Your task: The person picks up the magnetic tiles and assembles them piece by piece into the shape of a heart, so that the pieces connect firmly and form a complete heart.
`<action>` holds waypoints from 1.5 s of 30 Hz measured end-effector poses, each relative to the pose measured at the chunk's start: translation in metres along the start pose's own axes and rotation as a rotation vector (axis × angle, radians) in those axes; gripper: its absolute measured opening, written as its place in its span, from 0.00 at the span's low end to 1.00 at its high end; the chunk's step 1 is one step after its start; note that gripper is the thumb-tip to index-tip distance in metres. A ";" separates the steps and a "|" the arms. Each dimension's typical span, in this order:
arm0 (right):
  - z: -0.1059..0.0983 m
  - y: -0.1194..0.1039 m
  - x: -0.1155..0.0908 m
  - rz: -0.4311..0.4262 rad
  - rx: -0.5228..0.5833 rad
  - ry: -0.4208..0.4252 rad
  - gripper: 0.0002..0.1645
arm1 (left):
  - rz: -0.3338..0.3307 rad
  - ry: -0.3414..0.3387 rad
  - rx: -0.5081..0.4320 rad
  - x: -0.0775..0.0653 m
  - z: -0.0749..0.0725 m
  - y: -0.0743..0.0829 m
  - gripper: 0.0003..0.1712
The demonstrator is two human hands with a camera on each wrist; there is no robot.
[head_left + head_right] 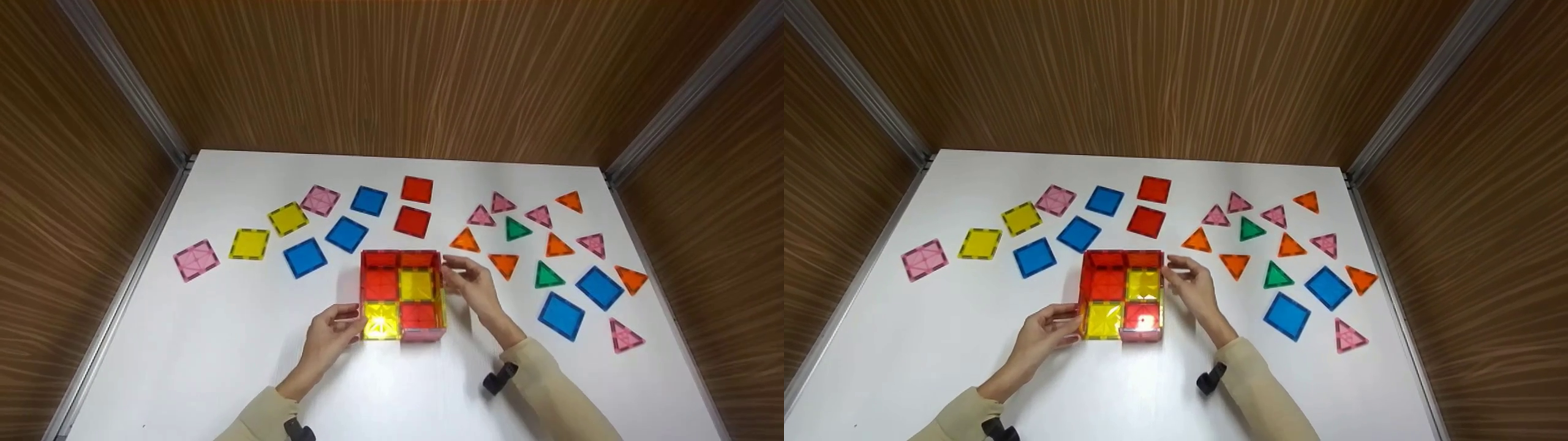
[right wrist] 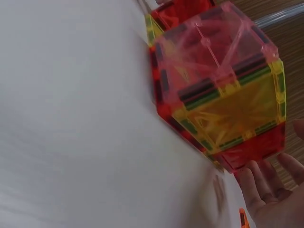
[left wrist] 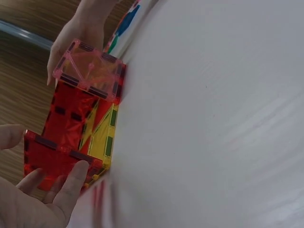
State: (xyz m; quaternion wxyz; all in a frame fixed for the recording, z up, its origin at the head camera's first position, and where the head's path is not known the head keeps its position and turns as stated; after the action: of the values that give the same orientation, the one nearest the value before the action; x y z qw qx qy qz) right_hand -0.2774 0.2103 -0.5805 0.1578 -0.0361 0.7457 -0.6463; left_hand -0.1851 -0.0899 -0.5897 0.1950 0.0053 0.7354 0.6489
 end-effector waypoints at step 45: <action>-0.002 0.007 -0.009 0.082 -0.080 -0.051 0.17 | 0.015 0.192 0.072 0.027 -0.043 0.007 0.13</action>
State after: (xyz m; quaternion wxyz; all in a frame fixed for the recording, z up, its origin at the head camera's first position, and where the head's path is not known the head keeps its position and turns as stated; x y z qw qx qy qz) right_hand -0.2683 0.2160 -0.5848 0.2015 -0.0280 0.7674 -0.6080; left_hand -0.2240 -0.1226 -0.5873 0.1184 -0.0445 0.7734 0.6211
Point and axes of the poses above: each hand's wrist, its own x-axis towards the middle knuckle, its own z-axis out of the palm, y = z × x, the point moved 10 cm from there along x, towards the middle knuckle, and after that the axes turned 13 degrees about -y, right-handed, at the moved point
